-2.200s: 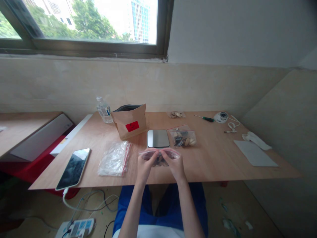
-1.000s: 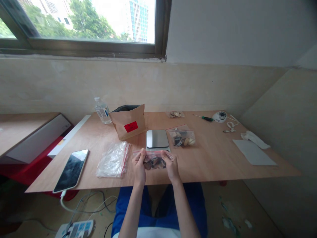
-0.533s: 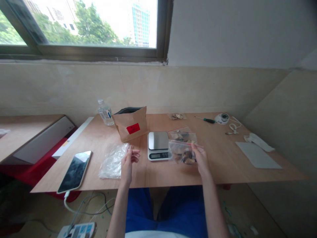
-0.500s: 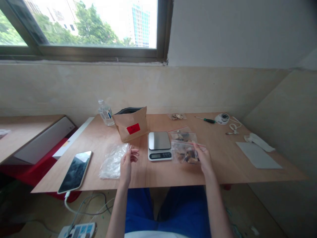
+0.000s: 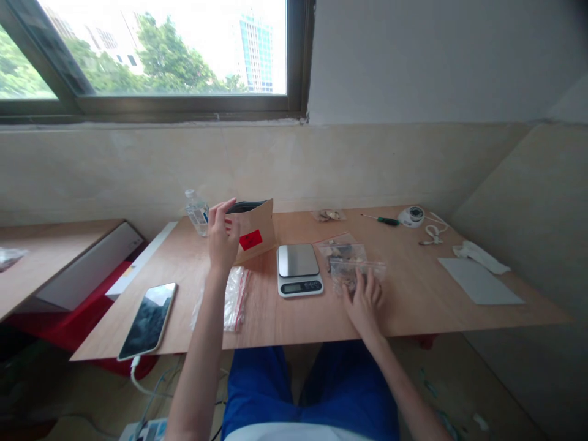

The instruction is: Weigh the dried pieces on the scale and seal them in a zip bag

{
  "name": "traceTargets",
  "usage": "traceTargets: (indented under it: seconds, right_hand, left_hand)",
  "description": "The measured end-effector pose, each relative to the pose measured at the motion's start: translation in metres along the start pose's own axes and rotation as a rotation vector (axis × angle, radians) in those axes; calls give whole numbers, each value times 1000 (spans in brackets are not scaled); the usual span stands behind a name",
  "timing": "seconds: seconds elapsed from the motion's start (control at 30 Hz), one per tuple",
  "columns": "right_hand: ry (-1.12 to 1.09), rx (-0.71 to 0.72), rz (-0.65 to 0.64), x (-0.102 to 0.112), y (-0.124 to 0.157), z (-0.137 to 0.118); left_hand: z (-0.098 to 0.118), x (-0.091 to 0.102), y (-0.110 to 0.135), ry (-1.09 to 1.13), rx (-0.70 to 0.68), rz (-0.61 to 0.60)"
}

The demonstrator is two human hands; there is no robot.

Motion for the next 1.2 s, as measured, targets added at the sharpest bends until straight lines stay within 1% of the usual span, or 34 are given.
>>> traceTargets:
  seconds: [0.1,0.17,0.23,0.33,0.4,0.47,0.53,0.57,0.6,0.63,0.7,0.77,0.8,0.87,0.9,0.97,1.03,1.1,1.2]
  right_hand:
    - [57,53,-134,-14,-3,-2]
    - [66,62,-205,-21,-14,0]
    - [77,83,-249,-27,-29,2]
    - [79,132,-276,-35,-50,0]
    - [44,119,-256,-35,-61,-6]
    - [-69,95,-170,-24,-70,-20]
    - [-288,148,-29,3,-74,-42]
    - [-436,234,45,21,-74,-56]
    - [-577,342,92,42,-74,-70]
    - [-691,460,108,62,-72,-84]
    - [-812,724,69,99,-68,-111]
    - [-841,936,30,124,-65,-133]
    - [-818,1025,-7,130,-65,-143]
    - [-707,1153,-93,130,-64,-156]
    - [-634,1187,-137,126,-65,-161]
    - [-503,1212,-209,117,-65,-165]
    - [-425,1201,-258,110,-65,-167]
    - [-368,1157,-280,109,-64,-167]
    - [-290,1015,-263,113,-63,-170]
  left_hand:
    - [0,-14,-13,-125,0,-142]
    - [-5,-22,-15,-200,21,-218]
    - [-12,-26,-13,-241,51,-272]
    - [-17,-25,-4,-243,74,-295]
    - [-15,-21,7,-221,62,-279]
    - [-10,-17,22,-203,40,-274]
    - [-5,-14,39,-201,23,-283]
    - [-2,-13,48,-192,21,-280]
    - [0,-12,56,-177,19,-275]
    - [2,-12,65,-154,13,-277]
    - [4,-11,80,-136,-21,-298]
    - [5,-9,92,-178,-78,-336]
    - [4,-8,97,-206,-105,-353]
    - [2,-3,105,-242,-146,-365]
    - [0,-1,109,-241,-159,-367]
    - [-4,2,116,-214,-170,-367]
    - [-8,2,124,-171,-169,-371]
    - [-12,1,129,-136,-168,-372]
    - [-14,0,134,-92,-181,-367]
Point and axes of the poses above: each hand's wrist, its own y-axis away from the middle knuckle, its own x-axis out of the back of the hand, z = x × y, the point moved 2 cm from there along -y, towards the middle knuckle, and after that the axes turned 12 degrees about y, right-handed, at the moved point
